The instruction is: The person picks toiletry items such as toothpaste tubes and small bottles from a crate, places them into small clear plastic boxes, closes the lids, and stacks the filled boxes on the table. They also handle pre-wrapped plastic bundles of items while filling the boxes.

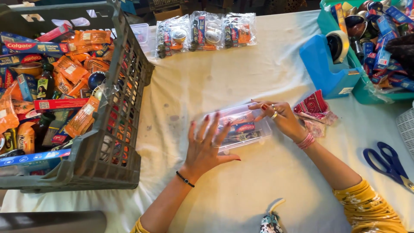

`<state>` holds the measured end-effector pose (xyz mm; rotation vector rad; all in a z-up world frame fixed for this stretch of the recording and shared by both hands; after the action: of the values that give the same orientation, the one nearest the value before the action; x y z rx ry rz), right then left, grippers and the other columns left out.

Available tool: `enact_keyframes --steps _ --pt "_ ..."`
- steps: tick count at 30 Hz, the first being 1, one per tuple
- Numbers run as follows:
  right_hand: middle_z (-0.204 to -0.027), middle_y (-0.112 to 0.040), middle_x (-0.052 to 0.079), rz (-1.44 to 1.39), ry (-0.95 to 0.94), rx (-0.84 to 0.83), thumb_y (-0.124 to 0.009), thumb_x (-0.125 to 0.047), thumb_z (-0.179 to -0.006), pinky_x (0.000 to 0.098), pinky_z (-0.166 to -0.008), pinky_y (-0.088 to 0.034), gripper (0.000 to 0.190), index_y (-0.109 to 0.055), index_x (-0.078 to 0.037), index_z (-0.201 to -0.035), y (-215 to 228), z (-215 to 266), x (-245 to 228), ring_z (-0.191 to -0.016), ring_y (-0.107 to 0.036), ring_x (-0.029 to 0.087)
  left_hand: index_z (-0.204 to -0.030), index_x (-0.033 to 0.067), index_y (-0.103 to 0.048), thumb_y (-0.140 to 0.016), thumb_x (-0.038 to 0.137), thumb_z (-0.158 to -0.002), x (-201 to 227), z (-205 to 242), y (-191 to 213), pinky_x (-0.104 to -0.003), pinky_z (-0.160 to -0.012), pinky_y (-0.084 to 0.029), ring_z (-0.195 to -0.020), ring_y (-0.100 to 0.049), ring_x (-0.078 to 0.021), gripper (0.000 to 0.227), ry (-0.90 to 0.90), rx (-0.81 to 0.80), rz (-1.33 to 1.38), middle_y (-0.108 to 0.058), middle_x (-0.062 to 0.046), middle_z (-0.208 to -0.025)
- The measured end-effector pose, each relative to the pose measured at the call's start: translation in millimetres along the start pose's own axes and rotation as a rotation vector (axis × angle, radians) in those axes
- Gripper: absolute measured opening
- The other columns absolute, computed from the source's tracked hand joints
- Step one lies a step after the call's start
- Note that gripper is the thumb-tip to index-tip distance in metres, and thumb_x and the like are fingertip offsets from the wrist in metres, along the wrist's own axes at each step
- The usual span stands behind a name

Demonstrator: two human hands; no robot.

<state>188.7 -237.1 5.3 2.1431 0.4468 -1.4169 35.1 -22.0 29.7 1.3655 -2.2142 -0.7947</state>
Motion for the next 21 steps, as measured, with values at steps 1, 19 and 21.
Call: enact_keyframes --steps 1,19,21 --pt "-0.126 -0.074 0.013 0.001 -0.002 -0.001 -0.056 -0.034 -0.106 0.0452 -0.115 -0.044 0.043 -0.081 -0.003 -0.091 0.8 1.5 -0.4 -0.14 -0.056 0.032 -0.156 0.0125 -0.04 -0.076 0.082 -0.072 0.5 -0.4 -1.7 -0.064 -0.118 -0.02 -0.148 -0.03 -0.0361 0.114 0.001 0.0 0.001 -0.034 -0.02 -0.161" --pt "-0.159 -0.042 0.016 0.865 0.187 -0.144 -0.069 -0.019 -0.09 0.0454 -0.1 -0.051 0.058 -0.053 -0.015 -0.145 -75.2 -35.2 -51.4 -0.132 -0.054 0.038 -0.136 0.0038 -0.062 -0.067 0.031 -0.096 -23.3 0.0 -16.9 -0.053 -0.112 -0.038 -0.132 -0.051 -0.0378 0.049 0.252 -0.15 -0.19 -0.059 -0.017 -0.14" --pt "-0.157 -0.045 0.014 0.908 0.208 -0.158 -0.066 -0.015 -0.091 0.0438 -0.095 -0.054 0.055 -0.054 -0.018 -0.145 -78.0 -48.3 -46.1 -0.131 -0.056 0.036 -0.137 0.0021 -0.061 -0.064 0.025 -0.096 -20.4 0.3 -16.2 -0.055 -0.116 -0.035 -0.135 -0.051 -0.0306 0.048 0.229 -0.112 -0.192 -0.059 -0.016 -0.143"
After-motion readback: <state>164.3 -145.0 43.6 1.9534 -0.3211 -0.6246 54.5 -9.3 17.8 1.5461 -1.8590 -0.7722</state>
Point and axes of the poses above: each hand's wrist, its own z-axis away from the middle knuckle, its own y-axis out of the back of the hand, x = y × z, the point moved 7 cm from there along -z, towards the middle knuckle
